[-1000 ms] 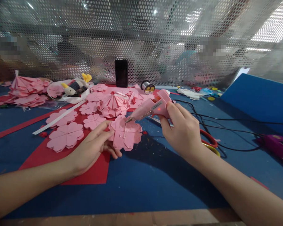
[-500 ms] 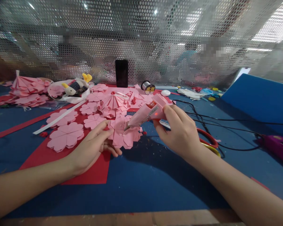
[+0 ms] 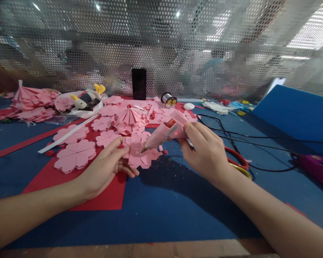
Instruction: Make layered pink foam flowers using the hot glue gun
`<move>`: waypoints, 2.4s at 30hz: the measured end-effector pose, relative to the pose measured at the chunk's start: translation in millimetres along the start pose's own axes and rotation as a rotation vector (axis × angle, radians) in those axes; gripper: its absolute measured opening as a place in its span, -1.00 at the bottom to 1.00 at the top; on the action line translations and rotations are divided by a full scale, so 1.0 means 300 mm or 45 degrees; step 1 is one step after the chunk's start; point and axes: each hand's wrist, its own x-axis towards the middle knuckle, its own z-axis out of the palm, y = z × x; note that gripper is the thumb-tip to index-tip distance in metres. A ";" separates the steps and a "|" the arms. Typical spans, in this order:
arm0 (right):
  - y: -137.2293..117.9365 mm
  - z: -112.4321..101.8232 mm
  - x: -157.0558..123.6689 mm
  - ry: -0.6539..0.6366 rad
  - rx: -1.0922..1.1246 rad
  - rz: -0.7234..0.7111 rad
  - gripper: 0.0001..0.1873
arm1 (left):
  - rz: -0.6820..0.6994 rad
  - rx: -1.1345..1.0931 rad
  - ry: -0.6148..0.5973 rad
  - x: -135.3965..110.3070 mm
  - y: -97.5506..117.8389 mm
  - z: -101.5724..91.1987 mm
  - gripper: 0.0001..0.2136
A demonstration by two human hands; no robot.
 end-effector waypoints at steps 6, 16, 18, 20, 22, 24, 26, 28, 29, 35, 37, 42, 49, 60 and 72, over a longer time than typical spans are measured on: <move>-0.004 -0.007 0.008 0.014 0.043 -0.017 -0.69 | -0.002 0.060 -0.029 -0.003 0.003 0.003 -0.42; -0.004 -0.006 0.011 0.034 -0.021 -0.028 -0.72 | 0.075 0.085 -0.133 -0.005 -0.002 0.005 -0.72; -0.003 -0.006 0.009 0.043 -0.025 -0.032 -0.72 | 0.084 0.092 -0.150 -0.007 0.003 0.007 -0.79; -0.003 -0.007 0.007 0.060 -0.037 -0.026 -0.71 | 0.085 0.108 -0.163 -0.008 0.007 0.008 -0.83; -0.006 -0.008 0.005 0.071 -0.046 -0.017 -0.71 | 0.084 0.123 -0.174 -0.009 0.008 0.007 -0.84; -0.010 -0.009 0.005 0.077 -0.037 0.000 -0.72 | 0.084 0.125 -0.169 -0.008 0.006 0.006 -0.84; -0.014 -0.010 0.005 0.074 -0.003 0.013 -0.73 | 0.086 0.121 -0.151 -0.006 0.001 0.003 -0.84; -0.018 -0.012 0.007 0.070 0.028 0.000 -0.71 | 0.081 0.120 -0.132 -0.005 -0.005 0.001 -0.84; -0.020 -0.013 0.008 0.063 0.036 -0.016 -0.69 | 0.077 0.120 -0.127 -0.004 -0.006 0.001 -0.84; -0.021 -0.012 0.004 0.042 0.012 -0.089 -0.71 | 0.056 0.109 -0.104 -0.006 0.000 0.002 -0.76; -0.019 -0.012 0.002 0.056 0.004 -0.092 -0.71 | 0.050 0.118 -0.113 -0.007 0.003 0.002 -0.75; -0.011 -0.017 0.009 0.114 0.018 -0.111 -0.68 | 0.057 0.084 -0.106 -0.003 -0.001 -0.001 -0.71; 0.018 -0.018 0.011 0.126 -0.061 -0.165 -0.76 | 0.006 -0.010 -0.027 0.000 0.005 0.008 -0.61; 0.045 -0.011 0.012 0.146 0.002 -0.174 -0.79 | -0.019 0.013 -0.006 0.002 -0.001 -0.001 -0.60; 0.060 -0.004 0.008 0.210 -0.003 -0.230 -0.60 | -0.023 0.041 -0.019 0.000 0.002 -0.002 -0.62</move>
